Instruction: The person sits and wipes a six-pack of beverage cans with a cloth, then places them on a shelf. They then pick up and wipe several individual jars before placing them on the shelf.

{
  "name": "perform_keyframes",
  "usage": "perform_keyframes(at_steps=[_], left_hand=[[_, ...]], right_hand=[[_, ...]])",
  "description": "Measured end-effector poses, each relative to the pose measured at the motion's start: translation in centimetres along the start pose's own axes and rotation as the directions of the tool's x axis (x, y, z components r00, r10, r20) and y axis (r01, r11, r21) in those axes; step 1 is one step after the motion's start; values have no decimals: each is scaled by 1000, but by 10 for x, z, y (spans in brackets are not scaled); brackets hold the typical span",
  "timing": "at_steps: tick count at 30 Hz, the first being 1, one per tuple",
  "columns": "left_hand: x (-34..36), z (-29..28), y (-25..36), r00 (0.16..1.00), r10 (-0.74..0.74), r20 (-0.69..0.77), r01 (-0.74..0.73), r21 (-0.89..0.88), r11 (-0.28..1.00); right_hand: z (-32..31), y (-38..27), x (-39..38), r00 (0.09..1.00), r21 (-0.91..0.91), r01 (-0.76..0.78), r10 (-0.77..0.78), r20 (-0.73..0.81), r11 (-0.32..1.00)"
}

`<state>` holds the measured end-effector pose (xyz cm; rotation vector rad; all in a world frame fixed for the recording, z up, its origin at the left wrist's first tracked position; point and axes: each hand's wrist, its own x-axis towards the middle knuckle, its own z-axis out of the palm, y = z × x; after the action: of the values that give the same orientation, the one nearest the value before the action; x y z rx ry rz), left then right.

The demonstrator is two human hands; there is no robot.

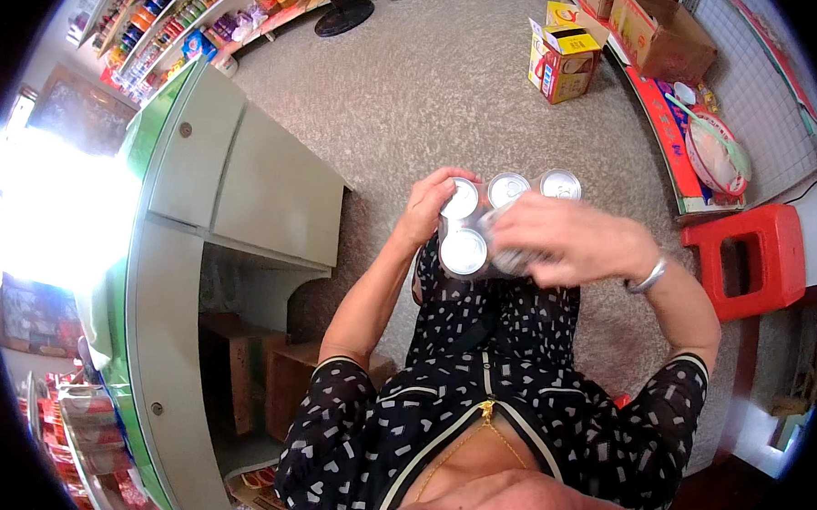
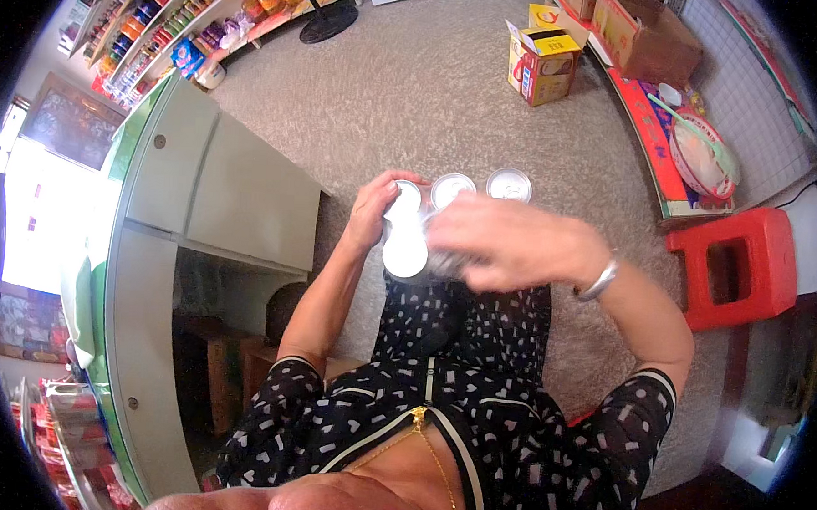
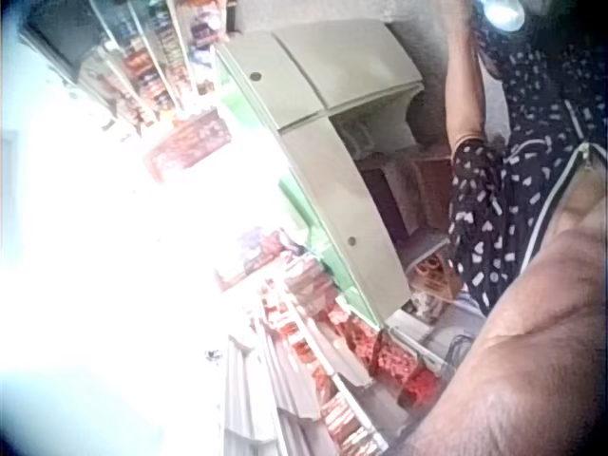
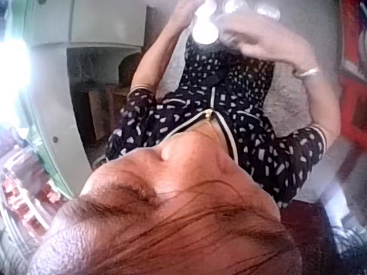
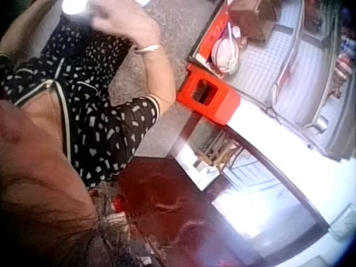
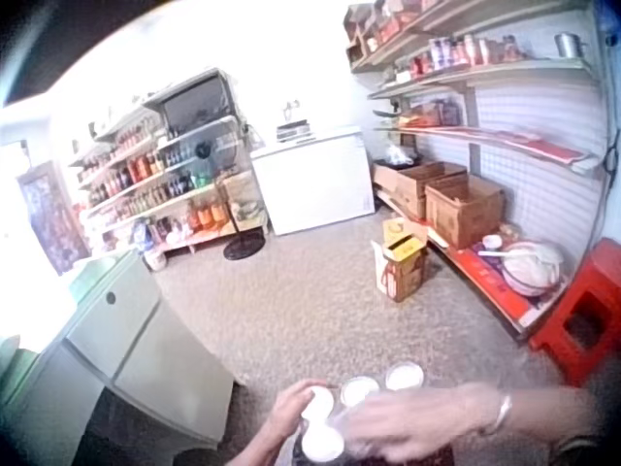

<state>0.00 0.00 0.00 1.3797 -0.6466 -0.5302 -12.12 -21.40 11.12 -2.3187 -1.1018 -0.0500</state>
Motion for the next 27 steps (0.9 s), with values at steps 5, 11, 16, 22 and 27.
perform_keyframes(at_steps=[5, 11, 16, 22, 27], left_hand=[[4, -13, 7, 999, -31, -11, 31, 29, 999], [8, -11, -2, 1000, -6, 18, 7, -57, 998], [7, -18, -11, 1000, 27, -7, -26, 65, 998], [45, -20, 29, 989, -37, 146, -51, 558, 828], [74, 21, 89, 891, -409, 195, 3, 900, 436]], right_hand=[[-7, 29, 2, 948, -199, -261, 211, -240, 945], [41, -5, 35, 986, -68, 135, -141, -88, 989], [-2, -11, -28, 977, 137, -154, 172, -128, 978], [53, 18, -93, 438, 607, -234, 640, -632, 759], [89, 30, -78, 230, 743, 193, 706, -670, 641]])
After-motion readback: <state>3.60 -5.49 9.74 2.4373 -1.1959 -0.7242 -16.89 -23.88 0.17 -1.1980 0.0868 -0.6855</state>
